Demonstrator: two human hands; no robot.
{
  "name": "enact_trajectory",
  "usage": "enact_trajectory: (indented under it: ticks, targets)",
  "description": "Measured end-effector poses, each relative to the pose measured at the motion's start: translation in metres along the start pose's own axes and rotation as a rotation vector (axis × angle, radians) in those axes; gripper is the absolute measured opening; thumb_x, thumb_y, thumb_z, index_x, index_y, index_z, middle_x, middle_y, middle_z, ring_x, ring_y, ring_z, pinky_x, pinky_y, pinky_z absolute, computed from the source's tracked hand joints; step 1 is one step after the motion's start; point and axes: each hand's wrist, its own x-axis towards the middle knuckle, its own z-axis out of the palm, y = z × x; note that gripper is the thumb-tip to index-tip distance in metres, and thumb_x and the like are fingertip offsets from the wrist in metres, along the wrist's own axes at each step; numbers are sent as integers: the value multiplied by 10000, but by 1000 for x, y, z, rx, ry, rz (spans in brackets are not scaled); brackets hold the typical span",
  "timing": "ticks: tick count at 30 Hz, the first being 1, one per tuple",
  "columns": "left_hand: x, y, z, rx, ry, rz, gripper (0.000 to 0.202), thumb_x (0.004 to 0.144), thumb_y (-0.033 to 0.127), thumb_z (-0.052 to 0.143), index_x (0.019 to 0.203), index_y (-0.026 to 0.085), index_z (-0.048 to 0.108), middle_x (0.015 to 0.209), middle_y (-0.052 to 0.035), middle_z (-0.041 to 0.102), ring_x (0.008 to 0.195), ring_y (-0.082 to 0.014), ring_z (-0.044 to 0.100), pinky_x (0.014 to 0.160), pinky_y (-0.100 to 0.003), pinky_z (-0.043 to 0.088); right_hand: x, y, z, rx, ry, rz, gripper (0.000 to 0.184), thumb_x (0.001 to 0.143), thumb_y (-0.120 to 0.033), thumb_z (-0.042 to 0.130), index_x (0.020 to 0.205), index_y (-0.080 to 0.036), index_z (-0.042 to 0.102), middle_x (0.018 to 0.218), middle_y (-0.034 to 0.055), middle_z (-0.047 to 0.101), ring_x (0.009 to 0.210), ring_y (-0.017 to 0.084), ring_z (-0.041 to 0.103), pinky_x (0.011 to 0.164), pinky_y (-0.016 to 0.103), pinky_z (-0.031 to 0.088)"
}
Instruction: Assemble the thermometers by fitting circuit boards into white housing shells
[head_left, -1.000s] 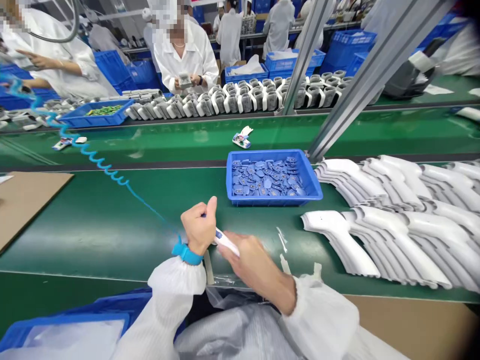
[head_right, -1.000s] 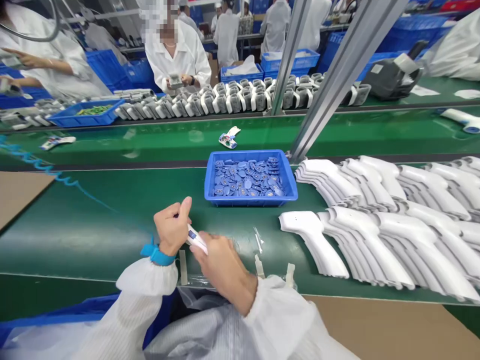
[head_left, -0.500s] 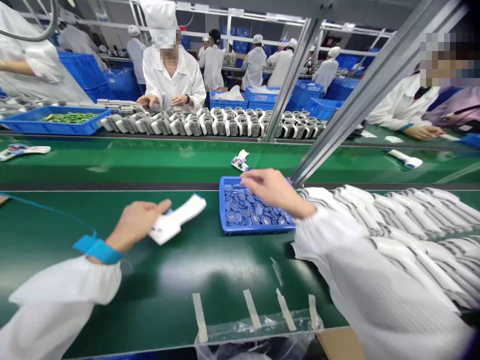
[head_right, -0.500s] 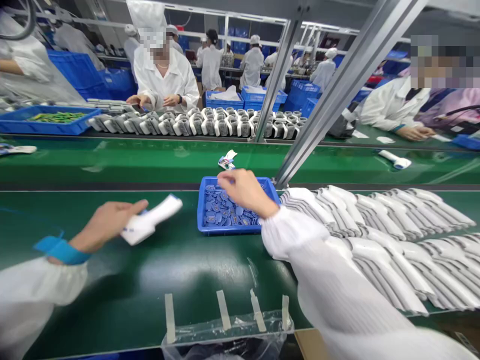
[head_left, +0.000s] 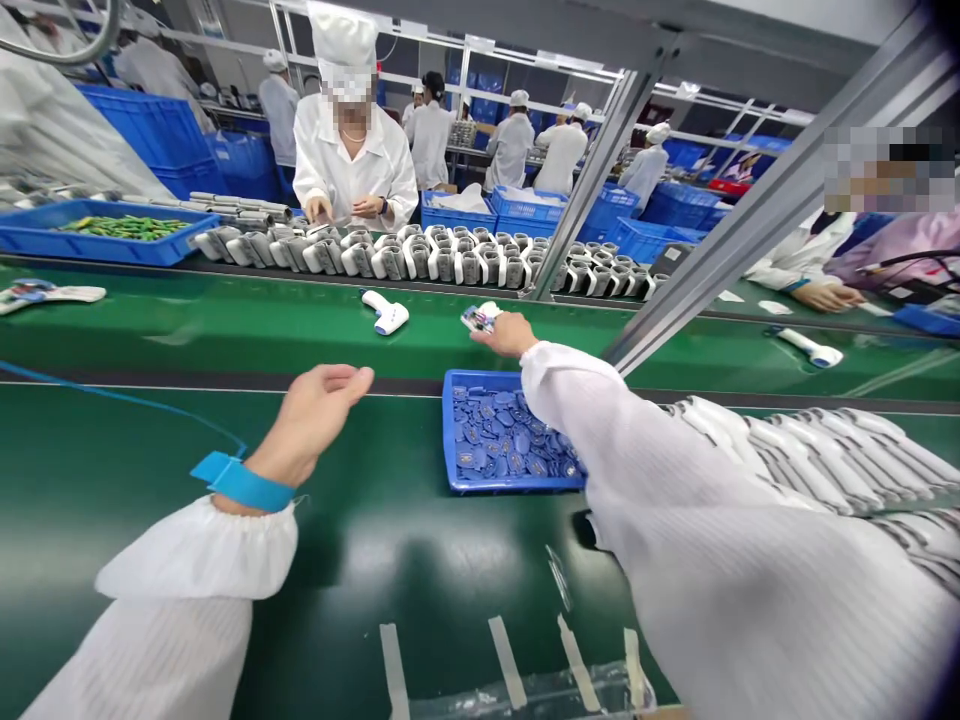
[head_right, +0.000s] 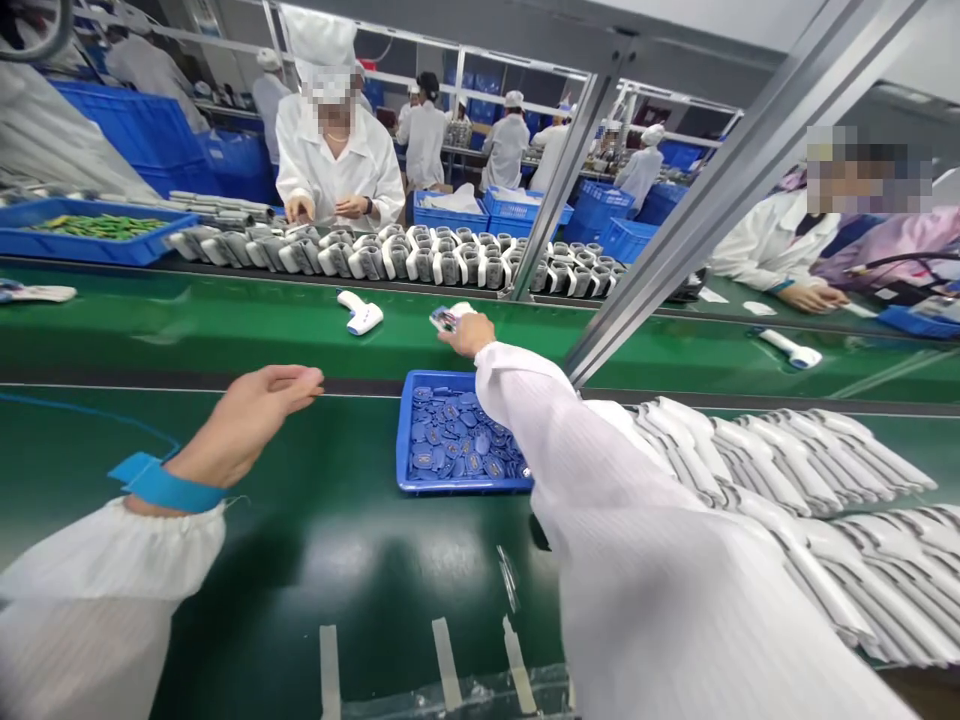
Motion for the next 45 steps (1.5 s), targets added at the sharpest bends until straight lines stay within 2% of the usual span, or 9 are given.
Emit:
enact_trajectory:
  ticks: [5, 7, 10, 15, 24, 32, 36, 40, 45]
  targets:
    - [-56, 12, 50, -317, -197, 61, 446, 814, 479, 714, 1068, 123, 628, 1156, -128, 674, 1069, -233, 640, 917, -359, 522, -119, -49, -1, 149, 72, -221, 511, 936, -632, 501, 1069, -172, 679, 1057, 95, 707, 928, 223, 668, 766, 300, 470]
    - [-81, 4, 54, -343, -202, 90, 382, 833, 436, 688, 1067, 139, 631, 1041, -92, 694, 937, -211, 654, 813, -325, 530, -181, -54, 5, 267, 128, -412, 412, 935, -495, 599, 1181, -168, 643, 1120, 95, 697, 906, 218, 664, 762, 318, 449]
    - [-117, -20, 40, -118, -273, 145, 328, 843, 380, 677, 1068, 145, 635, 911, -50, 680, 806, -181, 613, 728, -293, 486, -248, -39, 9, 440, 204, -394, 202, 992, -349, 556, 952, -242, 723, 927, 4, 741, 844, 187, 662, 772, 337, 398]
    - [-171, -49, 17, 252, -437, 307, 145, 887, 296, 628, 969, 177, 618, 868, 8, 644, 782, -144, 529, 696, -256, 398, -287, -13, 11, 624, 321, -365, 130, 962, -252, 615, 1020, -281, 728, 1054, -26, 730, 947, 175, 618, 828, 339, 379]
    - [-237, -71, 26, 262, -489, 361, 266, 836, 217, 686, 1080, 220, 581, 988, 23, 661, 874, -149, 578, 765, -252, 412, -352, -8, 32, 646, 227, -352, 112, 933, -163, 630, 847, -222, 670, 853, -23, 694, 797, 164, 560, 754, 323, 370]
    - [-254, -103, 37, 372, -633, 351, 193, 876, 254, 660, 1060, 257, 602, 1012, 25, 662, 900, -165, 581, 795, -272, 397, -380, 1, 70, 845, 6, -218, 124, 943, -135, 588, 873, -216, 650, 867, -22, 661, 822, 151, 548, 758, 295, 391]
    - [-257, -112, 39, 460, -703, 327, 97, 922, 276, 586, 998, 245, 535, 963, 20, 636, 837, -167, 549, 735, -280, 382, -379, -4, 72, 798, -16, -242, 200, 946, -72, 505, 799, -195, 560, 819, -22, 611, 784, 149, 499, 745, 308, 356]
    - [-246, -103, 38, 458, -627, 274, 153, 983, 316, 444, 872, 221, 491, 812, 11, 587, 694, -156, 489, 642, -277, 352, -354, 1, 65, 778, -26, -184, 174, 956, -143, 528, 804, -216, 571, 797, -33, 624, 776, 153, 518, 724, 300, 359]
    - [-204, -95, 28, 282, -426, 29, 304, 880, 486, 612, 1001, 210, 565, 794, 6, 587, 677, -154, 511, 616, -266, 381, -305, 31, 100, 328, 133, 134, 156, 945, -213, 538, 839, -193, 650, 877, 61, 686, 864, 245, 583, 773, 376, 392]
